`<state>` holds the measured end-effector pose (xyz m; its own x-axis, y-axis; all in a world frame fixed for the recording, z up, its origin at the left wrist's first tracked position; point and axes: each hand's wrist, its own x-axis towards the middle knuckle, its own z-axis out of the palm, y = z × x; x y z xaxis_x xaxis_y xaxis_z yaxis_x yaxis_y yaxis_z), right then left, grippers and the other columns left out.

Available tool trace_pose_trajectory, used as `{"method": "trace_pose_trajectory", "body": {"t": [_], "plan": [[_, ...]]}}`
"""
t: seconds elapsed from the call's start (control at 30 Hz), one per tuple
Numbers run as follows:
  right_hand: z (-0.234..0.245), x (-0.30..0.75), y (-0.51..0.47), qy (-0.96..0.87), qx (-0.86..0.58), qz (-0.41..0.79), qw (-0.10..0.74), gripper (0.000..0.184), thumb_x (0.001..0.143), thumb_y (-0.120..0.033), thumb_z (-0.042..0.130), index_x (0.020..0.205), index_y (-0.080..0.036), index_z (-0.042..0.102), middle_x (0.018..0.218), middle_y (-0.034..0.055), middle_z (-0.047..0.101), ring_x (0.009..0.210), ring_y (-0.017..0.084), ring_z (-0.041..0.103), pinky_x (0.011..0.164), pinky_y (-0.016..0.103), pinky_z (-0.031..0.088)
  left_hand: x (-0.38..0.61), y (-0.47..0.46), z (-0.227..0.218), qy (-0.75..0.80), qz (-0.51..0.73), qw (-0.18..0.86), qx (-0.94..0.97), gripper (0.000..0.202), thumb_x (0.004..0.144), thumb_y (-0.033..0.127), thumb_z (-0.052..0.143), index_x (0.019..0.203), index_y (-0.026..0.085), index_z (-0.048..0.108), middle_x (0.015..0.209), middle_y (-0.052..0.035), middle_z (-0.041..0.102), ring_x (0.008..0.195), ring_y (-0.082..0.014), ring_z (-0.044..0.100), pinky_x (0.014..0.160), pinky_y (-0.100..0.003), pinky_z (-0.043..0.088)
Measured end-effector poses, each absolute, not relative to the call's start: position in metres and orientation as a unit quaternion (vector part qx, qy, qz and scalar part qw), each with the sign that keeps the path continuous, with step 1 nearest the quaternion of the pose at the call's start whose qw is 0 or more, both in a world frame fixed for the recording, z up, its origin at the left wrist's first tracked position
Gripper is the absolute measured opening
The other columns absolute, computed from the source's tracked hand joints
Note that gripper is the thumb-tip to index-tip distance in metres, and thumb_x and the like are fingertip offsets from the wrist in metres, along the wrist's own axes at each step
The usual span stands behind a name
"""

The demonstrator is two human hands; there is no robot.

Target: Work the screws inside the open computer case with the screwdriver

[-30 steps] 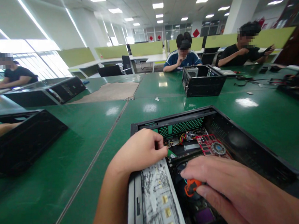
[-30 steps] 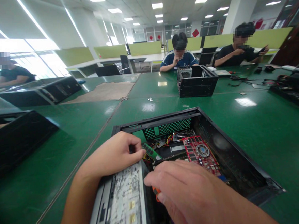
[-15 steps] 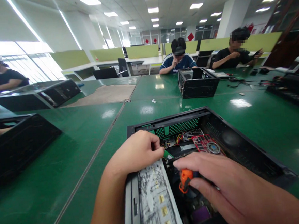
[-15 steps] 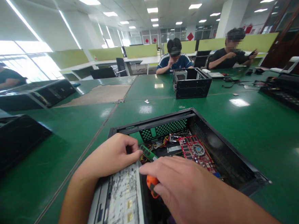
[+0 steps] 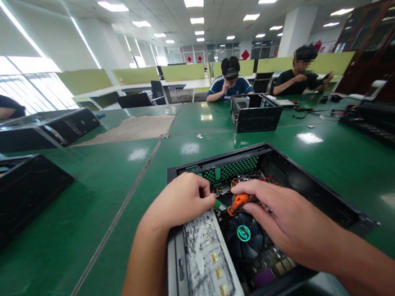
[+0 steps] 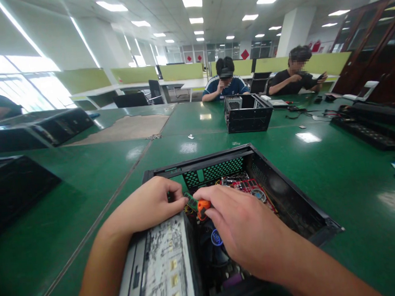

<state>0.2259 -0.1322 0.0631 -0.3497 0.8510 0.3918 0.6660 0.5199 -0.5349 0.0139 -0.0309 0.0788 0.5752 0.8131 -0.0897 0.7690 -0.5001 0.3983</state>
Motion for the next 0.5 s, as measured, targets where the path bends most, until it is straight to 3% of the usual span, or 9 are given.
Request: {"method": "trace_pose_trajectory", "body": {"t": [0.5], "plan": [[0.0627,0.2258,-0.1306,-0.817,-0.462,0.141,0.315,0.03,0.101,-0.01,0.044,0.125,-0.025,0.054,0.118,-0.0004,0.069,0.109,0.013,0.064,0.096,0.027,0.049,0.0137,-0.0297,0.0769,0.463,0.054,0.203,0.861,0.023,0.078,0.03,0.054,0.06,0.019,0.062,0.056,0.0038,0.058,0.055,-0.0107,0.052,0.054,-0.025,0.034]]}}
